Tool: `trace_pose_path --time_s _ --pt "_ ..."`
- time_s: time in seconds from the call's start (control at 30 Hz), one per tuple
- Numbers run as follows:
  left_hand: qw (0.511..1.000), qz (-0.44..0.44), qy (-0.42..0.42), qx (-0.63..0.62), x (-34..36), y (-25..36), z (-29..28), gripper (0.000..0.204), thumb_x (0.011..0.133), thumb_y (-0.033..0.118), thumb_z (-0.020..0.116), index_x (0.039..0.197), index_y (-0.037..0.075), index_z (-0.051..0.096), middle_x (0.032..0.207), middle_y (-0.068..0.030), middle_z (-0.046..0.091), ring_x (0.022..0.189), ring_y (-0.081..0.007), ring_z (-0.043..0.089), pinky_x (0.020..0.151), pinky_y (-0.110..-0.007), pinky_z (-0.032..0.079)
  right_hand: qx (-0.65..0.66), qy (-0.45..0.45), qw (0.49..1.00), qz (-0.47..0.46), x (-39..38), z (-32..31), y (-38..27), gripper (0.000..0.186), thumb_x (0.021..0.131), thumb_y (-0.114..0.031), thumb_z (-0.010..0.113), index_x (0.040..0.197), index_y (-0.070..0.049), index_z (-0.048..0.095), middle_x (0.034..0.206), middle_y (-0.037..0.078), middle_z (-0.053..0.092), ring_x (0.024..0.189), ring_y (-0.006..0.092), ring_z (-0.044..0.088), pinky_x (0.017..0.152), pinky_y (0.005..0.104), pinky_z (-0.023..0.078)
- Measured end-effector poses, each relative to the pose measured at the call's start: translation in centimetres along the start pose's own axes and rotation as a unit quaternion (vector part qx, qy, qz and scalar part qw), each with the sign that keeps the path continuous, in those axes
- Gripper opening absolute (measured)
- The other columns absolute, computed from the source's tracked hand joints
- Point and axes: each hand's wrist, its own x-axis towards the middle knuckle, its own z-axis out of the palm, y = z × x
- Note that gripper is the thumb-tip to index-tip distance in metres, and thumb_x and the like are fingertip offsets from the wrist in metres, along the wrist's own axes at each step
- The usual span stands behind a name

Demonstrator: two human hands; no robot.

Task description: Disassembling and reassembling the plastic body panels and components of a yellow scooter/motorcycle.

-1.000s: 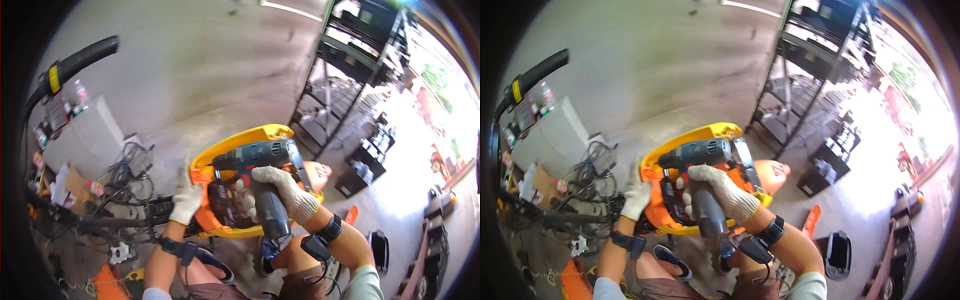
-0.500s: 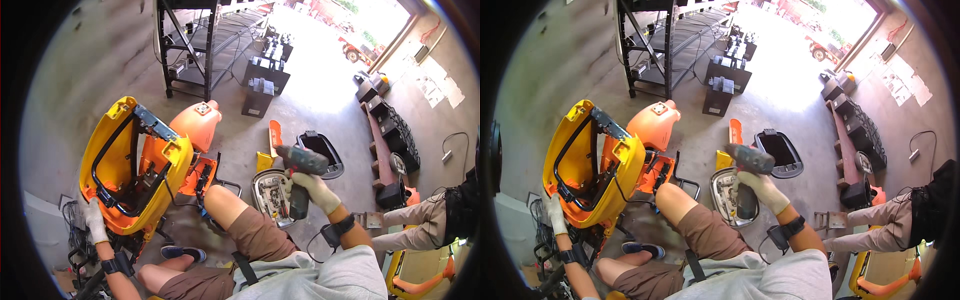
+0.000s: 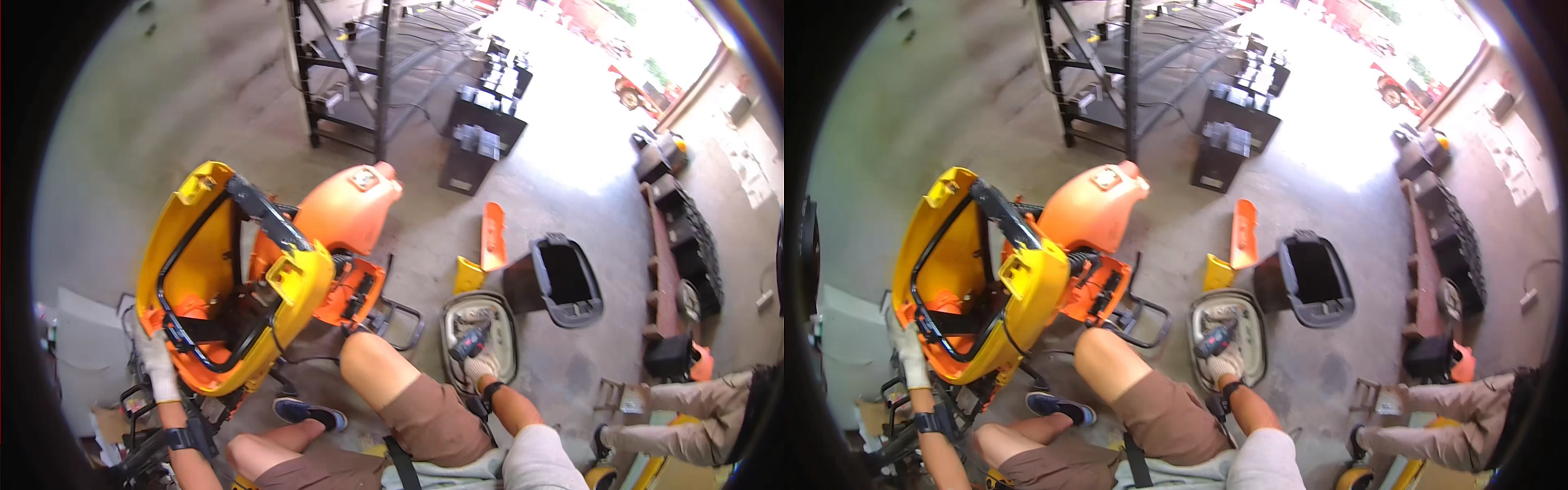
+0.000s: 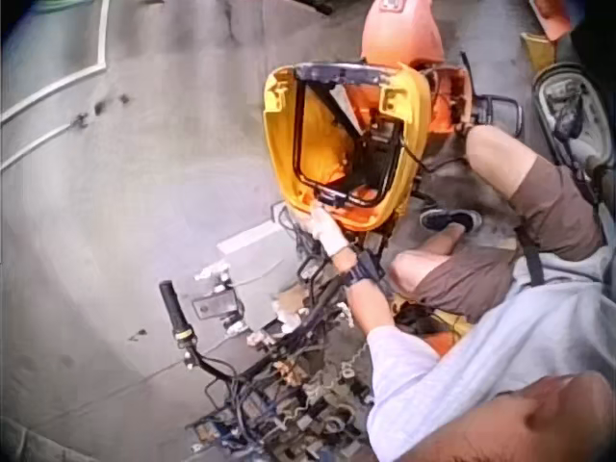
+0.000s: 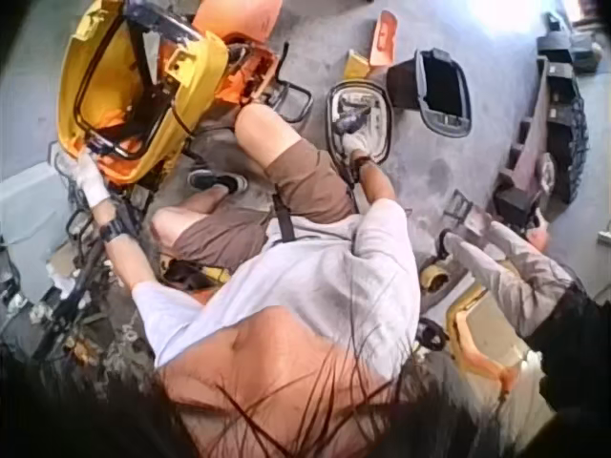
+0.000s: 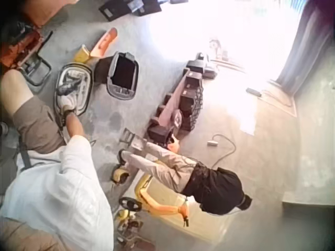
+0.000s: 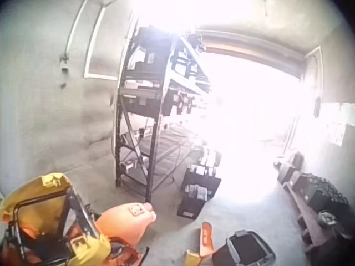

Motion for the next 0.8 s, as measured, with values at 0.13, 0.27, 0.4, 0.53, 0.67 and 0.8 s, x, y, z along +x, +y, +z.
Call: trace_pose_path --time_s 0.13,0.27,0.4,0.53,0.67,0.8 --pt "0.997 0.049 0.022 -0.057 -2.1 2.7 0.8 0.076 0.075 -0.010 0.054 0.147 0.008 0.038 0.133 -0.0096 0.053 0.114 -0.0210 0.057 0.086 -0.034 0.054 -0.029 -0.031 0.998 -0.035 2.6 4.6 -1.4 0.032 0.084 -0.034 0.052 0.095 -0.015 0.074 0.106 0.011 0.071 0.102 0.0263 0.066 0.087 0.0365 0.051" --pt "0.993 0.066 0.078 0.067 -3.6 5.1 0.9 0.068 0.071 -0.008 0.052 0.138 0.006 0.048 0.124 -0.0159 0.059 0.119 -0.0267 0.055 0.104 -0.034 0.042 0.185 -0.057 0.981 0.015 3.4 2.9 -2.0 0.039 0.082 -0.033 0.061 0.109 -0.006 0.066 0.106 0.014 0.069 0.096 0.0327 0.067 0.083 0.0398 0.053" --pt "0.994 -0.048 0.094 -0.010 -3.3 6.4 1.2 0.066 0.071 -0.007 0.056 0.136 0.006 0.050 0.126 -0.0152 0.060 0.119 -0.0260 0.057 0.104 -0.033 0.042 0.389 -0.256 0.880 0.094 1.2 -2.9 -2.8 0.057 0.086 -0.026 0.064 0.134 0.000 0.047 0.118 0.014 0.062 0.088 0.0322 0.064 0.076 0.0358 0.056" --pt "0.992 -0.070 0.101 0.026 -3.5 6.6 1.2 0.064 0.073 -0.003 0.058 0.135 0.008 0.051 0.127 -0.0187 0.061 0.119 -0.0318 0.058 0.104 -0.035 0.044 0.388 -0.039 0.914 -0.115 -1.3 -15.0 -10.0 0.027 0.094 -0.024 0.061 0.110 -0.003 0.066 0.092 0.012 0.067 0.075 0.0165 0.060 0.064 0.0294 0.049" --pt "0.992 -0.046 0.114 0.004 -3.6 6.6 1.0 0.059 0.074 0.003 0.061 0.132 0.008 0.053 0.125 -0.0198 0.061 0.119 -0.0339 0.058 0.104 -0.037 0.044 0.332 -0.089 0.876 -0.338 -8.9 -30.2 -21.0 0.024 0.094 -0.027 0.062 0.084 -0.007 0.069 0.061 0.002 0.058 0.055 0.0108 0.054 0.050 0.0325 0.042" --pt "0.988 -0.091 0.124 -0.007 -4.0 7.1 0.9 0.058 0.074 0.007 0.066 0.131 0.010 0.055 0.124 -0.0178 0.061 0.117 -0.0333 0.058 0.101 -0.037 0.045 0.158 -0.117 0.826 -0.529 -16.3 -38.9 -32.9 0.028 0.088 -0.028 0.058 0.099 -0.006 0.071 0.093 0.015 0.071 0.088 0.0328 0.068 0.079 0.0410 0.052"
